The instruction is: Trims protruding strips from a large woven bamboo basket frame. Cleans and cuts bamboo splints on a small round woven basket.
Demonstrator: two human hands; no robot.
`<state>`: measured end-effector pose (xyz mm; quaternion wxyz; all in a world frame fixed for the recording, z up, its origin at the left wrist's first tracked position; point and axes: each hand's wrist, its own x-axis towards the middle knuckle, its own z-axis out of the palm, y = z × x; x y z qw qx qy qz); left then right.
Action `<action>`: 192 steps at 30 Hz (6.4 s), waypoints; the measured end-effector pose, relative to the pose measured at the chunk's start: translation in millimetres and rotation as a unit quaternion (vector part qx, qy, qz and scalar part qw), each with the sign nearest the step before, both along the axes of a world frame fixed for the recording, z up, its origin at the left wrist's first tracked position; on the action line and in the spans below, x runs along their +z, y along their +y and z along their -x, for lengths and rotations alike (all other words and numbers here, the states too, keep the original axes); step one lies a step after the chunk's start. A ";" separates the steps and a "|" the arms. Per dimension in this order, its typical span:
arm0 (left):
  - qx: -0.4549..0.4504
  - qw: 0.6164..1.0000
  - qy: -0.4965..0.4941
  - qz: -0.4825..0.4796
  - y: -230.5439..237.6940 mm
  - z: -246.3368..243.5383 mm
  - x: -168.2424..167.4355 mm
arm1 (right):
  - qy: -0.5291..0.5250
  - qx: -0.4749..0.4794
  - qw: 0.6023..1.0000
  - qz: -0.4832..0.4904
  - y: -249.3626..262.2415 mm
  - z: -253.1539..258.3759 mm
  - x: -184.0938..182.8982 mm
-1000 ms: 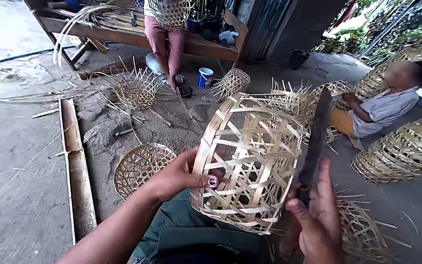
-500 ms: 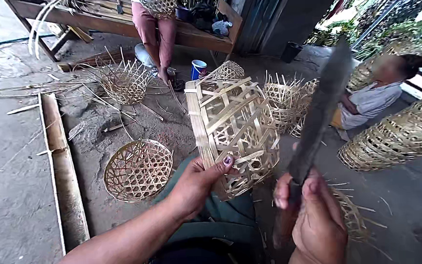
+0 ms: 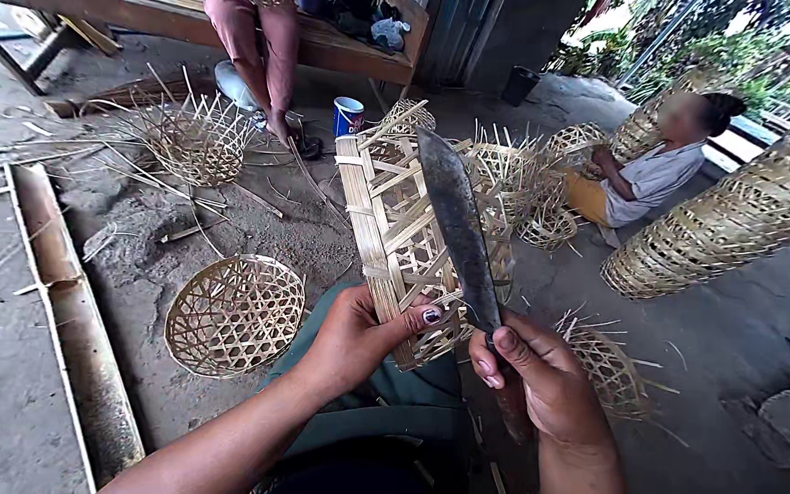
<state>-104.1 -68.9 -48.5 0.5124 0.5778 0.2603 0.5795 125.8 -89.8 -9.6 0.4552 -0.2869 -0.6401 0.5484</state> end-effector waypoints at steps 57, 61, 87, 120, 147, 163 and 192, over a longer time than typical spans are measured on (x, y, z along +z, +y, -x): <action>0.024 0.923 -0.231 0.306 19.4 83.9 10.9 | -0.046 -0.219 0.969 -0.105 41.4 25.4 -37.7; -0.090 0.920 -0.227 0.308 20.7 93.3 2.7 | -0.036 -0.193 0.978 -0.071 43.1 16.9 -40.5; -0.148 0.981 0.026 0.121 0.0 6.1 39.5 | 0.095 0.097 0.987 0.087 -13.1 -13.7 21.5; -0.116 0.983 -0.121 0.072 6.0 74.0 15.2 | 0.016 -0.187 0.976 -0.107 4.4 12.5 -18.2; -0.042 0.996 -0.068 0.035 -0.3 4.2 31.6 | 0.070 0.019 0.997 0.024 -15.9 -4.1 27.0; -0.086 0.996 0.018 -0.017 -12.3 -6.6 30.1 | -0.526 -0.335 0.628 -0.465 -26.2 -6.1 15.4; -0.143 0.982 -0.071 0.105 -1.7 87.7 30.4 | -0.017 -0.217 0.966 -0.136 -8.0 21.9 -5.7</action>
